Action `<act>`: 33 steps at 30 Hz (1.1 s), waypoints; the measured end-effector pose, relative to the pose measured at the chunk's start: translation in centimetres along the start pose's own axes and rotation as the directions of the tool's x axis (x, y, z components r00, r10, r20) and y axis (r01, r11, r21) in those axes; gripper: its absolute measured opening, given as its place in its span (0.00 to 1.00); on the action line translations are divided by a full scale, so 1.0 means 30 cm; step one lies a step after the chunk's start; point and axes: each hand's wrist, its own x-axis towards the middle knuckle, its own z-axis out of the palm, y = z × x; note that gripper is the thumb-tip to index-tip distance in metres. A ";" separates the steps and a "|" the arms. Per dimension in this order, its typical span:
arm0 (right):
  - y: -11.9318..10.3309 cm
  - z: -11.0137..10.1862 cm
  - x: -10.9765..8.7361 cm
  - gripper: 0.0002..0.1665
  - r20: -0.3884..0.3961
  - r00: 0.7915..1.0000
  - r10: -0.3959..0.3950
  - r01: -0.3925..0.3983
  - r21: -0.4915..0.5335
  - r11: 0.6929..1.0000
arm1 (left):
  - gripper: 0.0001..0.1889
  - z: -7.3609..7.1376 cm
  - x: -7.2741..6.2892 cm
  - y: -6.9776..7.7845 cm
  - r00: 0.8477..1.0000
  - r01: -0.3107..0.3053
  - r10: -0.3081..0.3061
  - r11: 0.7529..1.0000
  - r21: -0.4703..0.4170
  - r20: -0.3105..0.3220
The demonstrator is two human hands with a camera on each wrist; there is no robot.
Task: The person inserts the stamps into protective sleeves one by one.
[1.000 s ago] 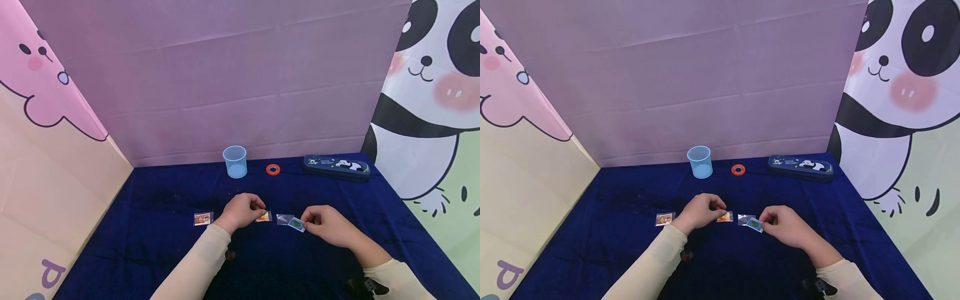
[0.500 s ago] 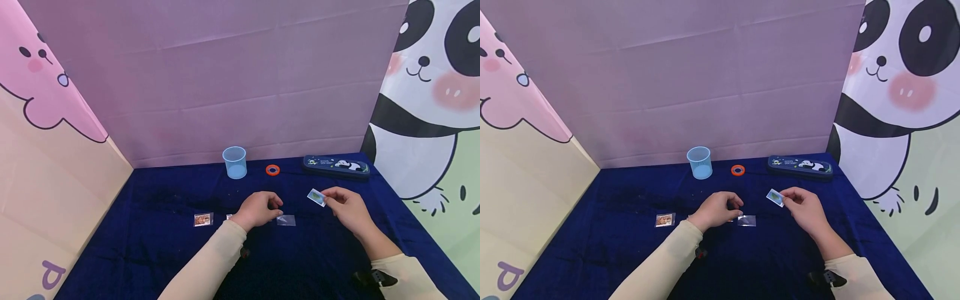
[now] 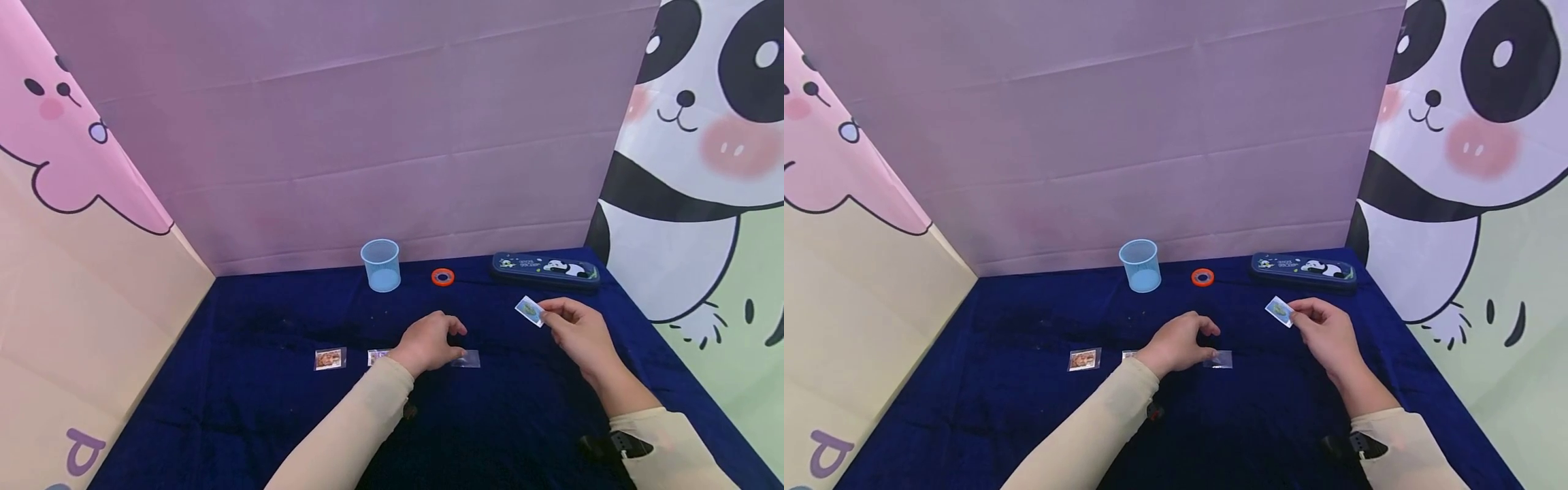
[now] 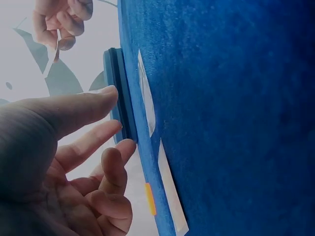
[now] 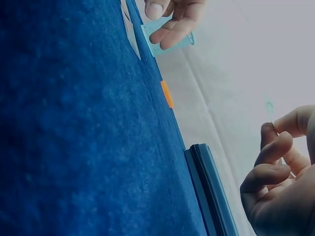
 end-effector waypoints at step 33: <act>0.012 0.003 0.001 0.22 0.069 0.997 -0.017 0.017 -0.008 1.000 | 0.07 0.049 0.029 0.023 0.998 0.031 -0.034 0.998 0.063 0.053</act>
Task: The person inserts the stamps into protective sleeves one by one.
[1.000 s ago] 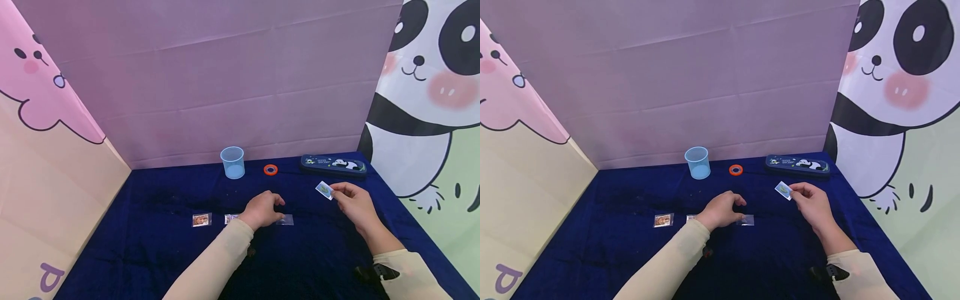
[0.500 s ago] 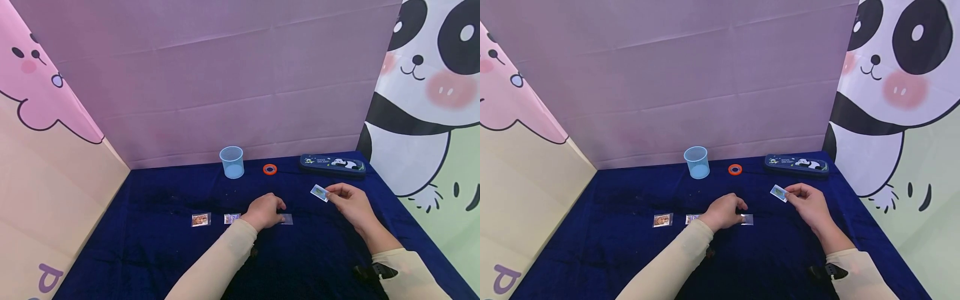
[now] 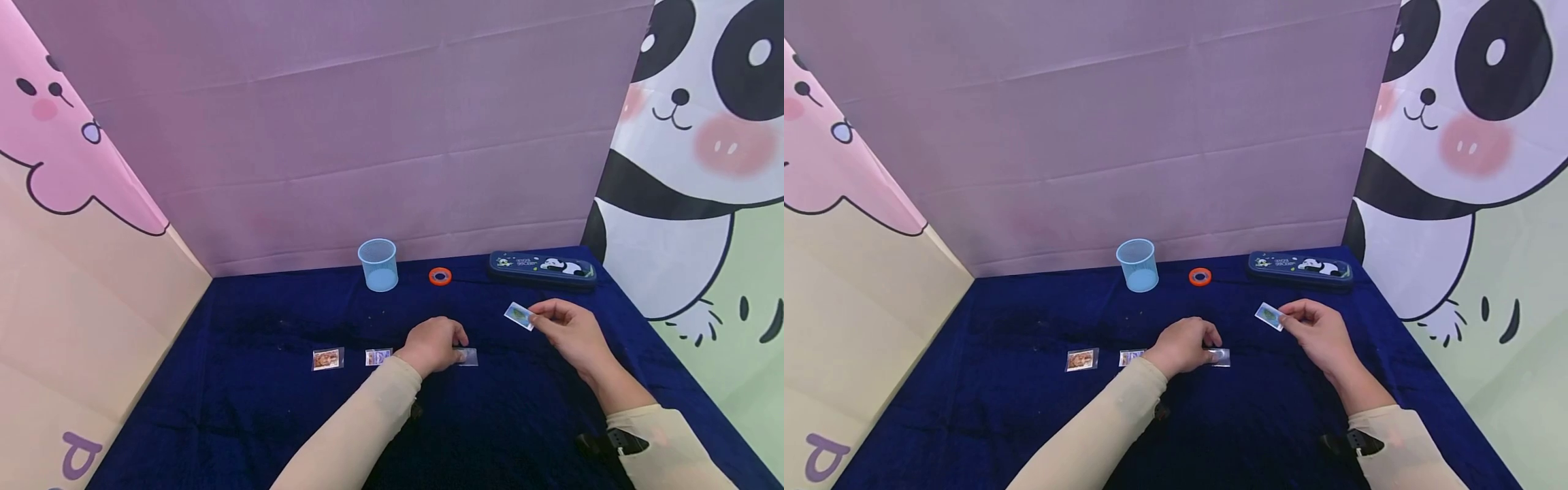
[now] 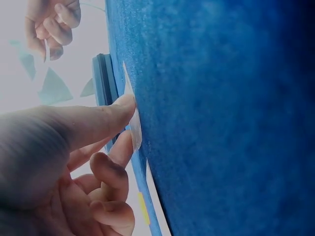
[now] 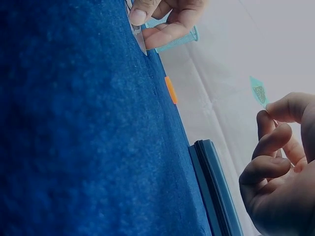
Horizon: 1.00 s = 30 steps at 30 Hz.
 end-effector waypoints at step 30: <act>-0.004 0.006 -0.002 0.22 0.029 1.000 0.009 -0.009 -0.012 1.000 | 0.10 -0.027 -0.012 -0.036 0.999 -0.038 0.042 0.992 -0.117 0.032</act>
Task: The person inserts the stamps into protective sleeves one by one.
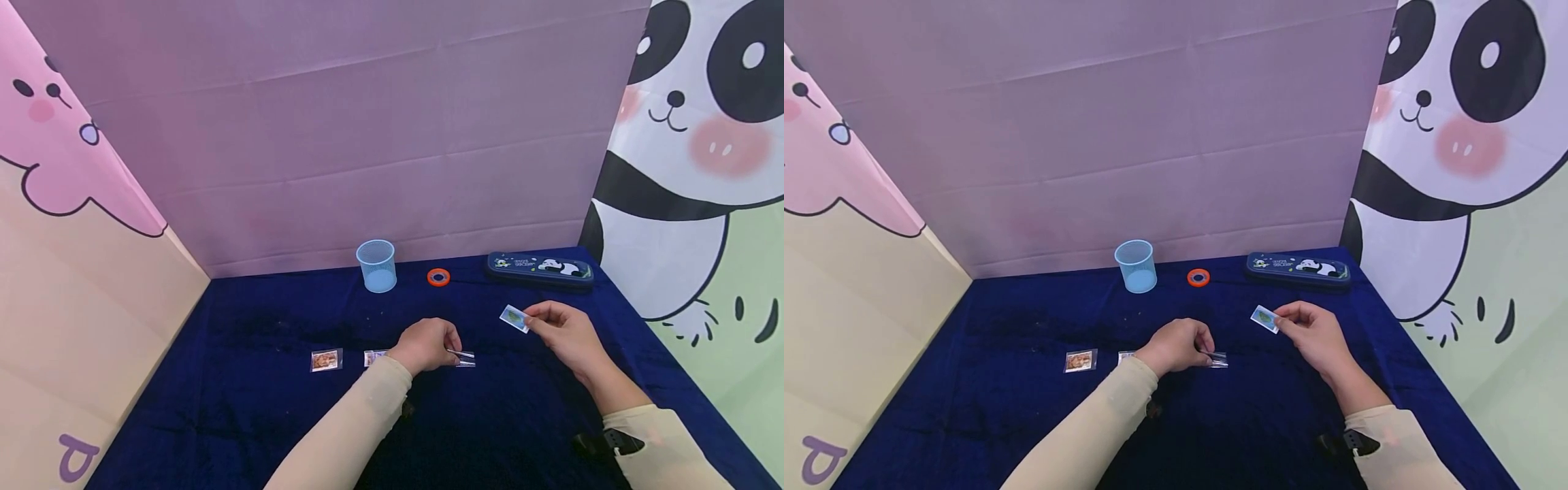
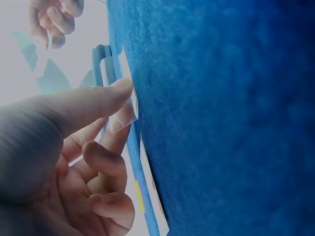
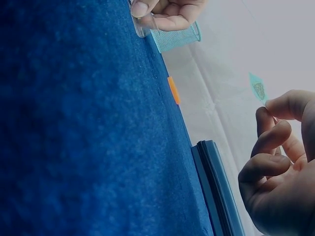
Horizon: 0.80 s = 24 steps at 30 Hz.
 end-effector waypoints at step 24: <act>-0.042 0.024 -0.007 0.24 0.023 0.999 -0.045 0.045 -0.030 0.999 | 0.06 -0.103 -0.057 -0.051 0.993 -0.038 0.006 0.959 -0.280 -0.114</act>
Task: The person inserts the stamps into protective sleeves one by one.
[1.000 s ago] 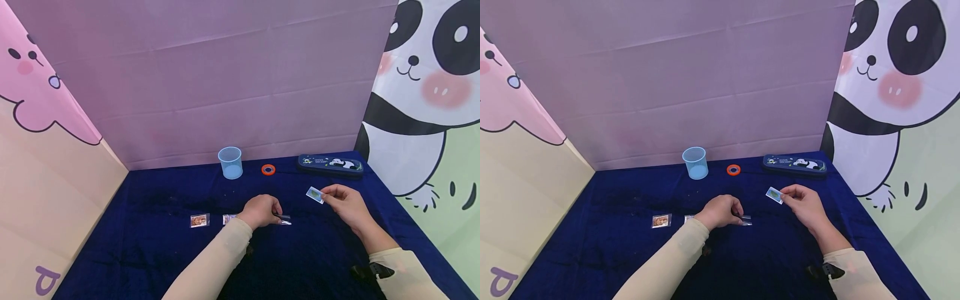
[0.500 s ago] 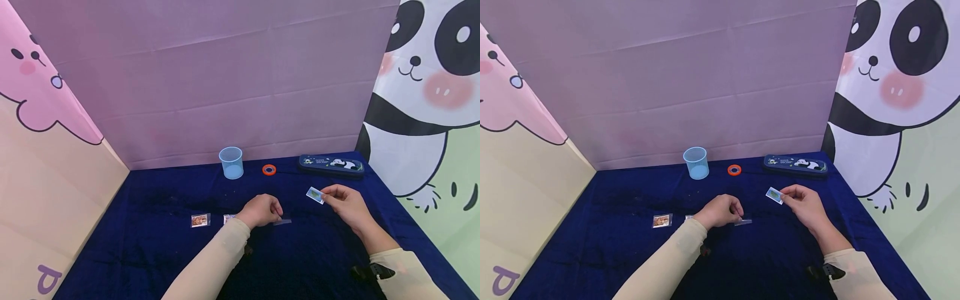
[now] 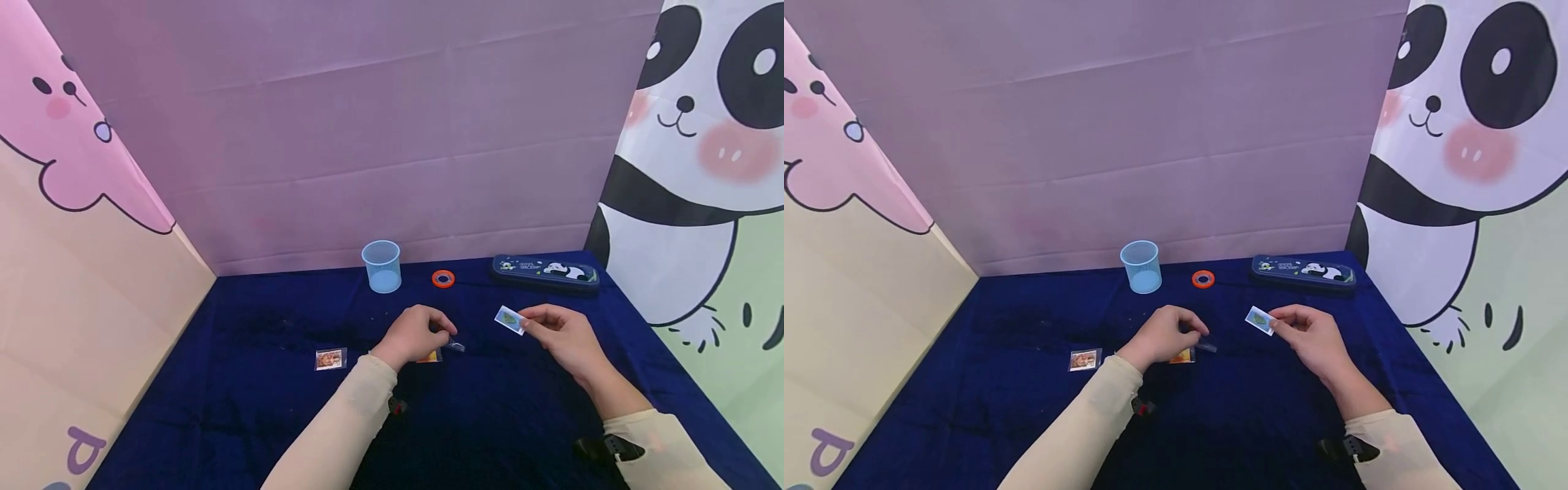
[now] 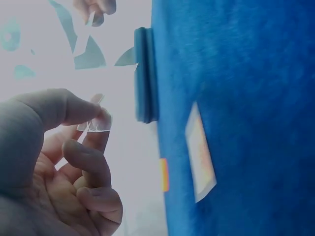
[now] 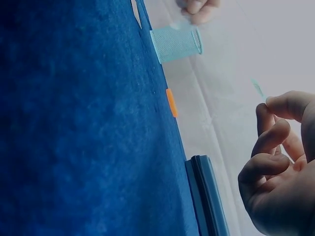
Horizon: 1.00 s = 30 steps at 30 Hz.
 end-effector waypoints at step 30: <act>-0.167 0.063 0.075 0.17 -0.006 0.995 -0.104 0.104 0.026 0.994 | 0.03 -0.225 -0.107 -0.004 0.932 -0.106 0.111 0.994 0.033 -0.344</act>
